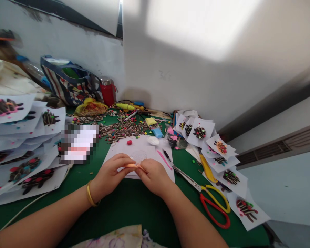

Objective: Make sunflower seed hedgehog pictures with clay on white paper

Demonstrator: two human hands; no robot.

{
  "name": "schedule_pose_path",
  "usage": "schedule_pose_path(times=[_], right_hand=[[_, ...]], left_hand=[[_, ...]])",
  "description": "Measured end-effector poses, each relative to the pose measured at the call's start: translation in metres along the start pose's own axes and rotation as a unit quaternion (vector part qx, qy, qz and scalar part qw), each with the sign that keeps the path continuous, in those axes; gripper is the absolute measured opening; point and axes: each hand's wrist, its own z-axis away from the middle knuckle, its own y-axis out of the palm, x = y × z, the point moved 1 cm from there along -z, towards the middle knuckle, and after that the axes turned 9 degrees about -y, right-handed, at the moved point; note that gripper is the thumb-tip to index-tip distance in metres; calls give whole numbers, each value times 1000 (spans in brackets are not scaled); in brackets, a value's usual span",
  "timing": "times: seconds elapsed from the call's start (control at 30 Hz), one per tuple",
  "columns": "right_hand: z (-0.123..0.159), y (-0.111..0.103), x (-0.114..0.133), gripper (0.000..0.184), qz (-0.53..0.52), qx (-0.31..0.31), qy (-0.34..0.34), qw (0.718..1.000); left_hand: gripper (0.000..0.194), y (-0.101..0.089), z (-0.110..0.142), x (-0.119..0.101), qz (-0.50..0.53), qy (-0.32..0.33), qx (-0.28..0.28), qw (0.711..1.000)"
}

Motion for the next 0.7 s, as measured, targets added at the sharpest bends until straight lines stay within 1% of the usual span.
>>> schedule_pose_path(times=[0.1, 0.13, 0.2, 0.27, 0.4, 0.5, 0.6, 0.7], right_hand=[[0, -3, -2, 36, -27, -3, 18, 999], [-1, -4, -3, 36, -37, -8, 22, 999], [-1, -6, -4, 35, -55, -15, 24, 998], [-2, -6, -4, 34, -64, -17, 24, 998], [-2, -2, -4, 30, -61, -11, 27, 998], [-2, 0, -3, 30, -56, -9, 30, 998], [-2, 0, -3, 32, -51, -7, 31, 998], [-1, 2, -1, 29, -41, 2, 14, 999]], left_hand=[[13, -5, -3, 1, 63, -62, -67, 994], [14, -6, -4, 2, 95, -88, -78, 989], [18, -6, -5, 3, 162, -136, -74, 975], [22, -5, -6, 3, 212, -165, -53, 962], [29, 0, -5, 7, 264, -166, -38, 949], [30, 2, -4, 6, 231, -156, -25, 960], [24, 1, -4, 2, 191, -147, -5, 970], [21, 0, -4, 0, 176, -154, -10, 972]])
